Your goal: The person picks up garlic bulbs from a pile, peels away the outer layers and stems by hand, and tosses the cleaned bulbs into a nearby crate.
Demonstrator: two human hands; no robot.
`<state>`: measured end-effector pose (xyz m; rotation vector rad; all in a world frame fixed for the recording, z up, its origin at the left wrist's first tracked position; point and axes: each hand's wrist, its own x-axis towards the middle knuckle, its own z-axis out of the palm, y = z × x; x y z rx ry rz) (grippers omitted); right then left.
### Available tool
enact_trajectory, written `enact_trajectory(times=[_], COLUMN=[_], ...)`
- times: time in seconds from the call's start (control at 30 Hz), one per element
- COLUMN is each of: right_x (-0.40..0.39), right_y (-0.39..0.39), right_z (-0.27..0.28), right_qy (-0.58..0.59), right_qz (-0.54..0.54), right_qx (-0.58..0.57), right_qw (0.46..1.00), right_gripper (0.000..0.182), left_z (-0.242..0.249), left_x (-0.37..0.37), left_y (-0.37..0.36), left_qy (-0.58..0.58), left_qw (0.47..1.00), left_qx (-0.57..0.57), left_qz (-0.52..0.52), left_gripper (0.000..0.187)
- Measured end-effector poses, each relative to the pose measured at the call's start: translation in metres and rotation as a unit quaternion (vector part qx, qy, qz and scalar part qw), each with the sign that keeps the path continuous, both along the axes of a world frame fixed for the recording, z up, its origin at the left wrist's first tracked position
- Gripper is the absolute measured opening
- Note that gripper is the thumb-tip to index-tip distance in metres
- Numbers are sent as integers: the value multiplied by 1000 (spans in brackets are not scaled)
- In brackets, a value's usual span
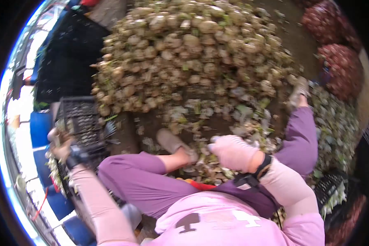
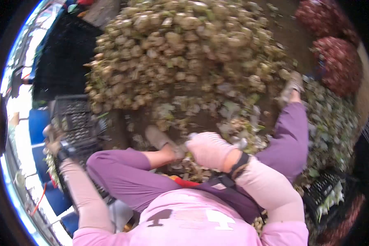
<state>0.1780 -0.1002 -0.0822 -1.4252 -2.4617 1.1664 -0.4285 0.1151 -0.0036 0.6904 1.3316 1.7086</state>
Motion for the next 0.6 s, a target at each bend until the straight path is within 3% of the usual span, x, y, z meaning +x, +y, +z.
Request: enact_trajectory(times=[0.07,0.13,0.17,0.2,0.23,0.27,0.3,0.37,0.4,0.43,0.47,0.53,0.6], right_x=[-2,-5,0,4,9,14,19,32,40,47,53,62,74], right_y=[0,-4,-4,-4,-2,1,4,11,13,12,9,9,9], right_z=[9,8,9,12,16,23,29,37,37,33,27,19,18], right_qy=[-13,-18,-16,-11,-12,-11,-11,-14,-19,-25,-23,-28,-61], right_qz=[31,31,42,55,50,37,23,-6,-31,-50,-78,-172,-222], right_qx=[-56,-78,-79,-79,-85,-104,-122,-132,-137,-120,-67,-34,32], right_qw=[998,996,996,995,995,994,992,991,990,991,994,984,973], right_gripper=[19,23,24,26,26,28,32,26,21,20,29,24,26], left_z=[16,0,-28,-43,-66,-102,-107,-171,-199,-194,-215,-247,-237], left_x=[36,138,224,302,350,388,446,501,519,544,559,558,554], left_y=[4,29,27,2,-2,-10,-26,-41,-46,-58,-68,-73,-64], left_qy=[-212,-69,14,158,54,96,237,435,470,586,659,667,578], left_qw=[954,975,978,945,917,895,839,750,706,612,538,553,604], left_qx=[14,-80,-22,-24,-112,-131,-193,-103,-76,-97,-102,-44,-73], left_qz=[-213,-193,-206,-286,-380,-416,-450,-488,-524,-522,-515,-497,-544], left_gripper=[58,46,32,23,25,27,25,28,35,39,41,39,37])
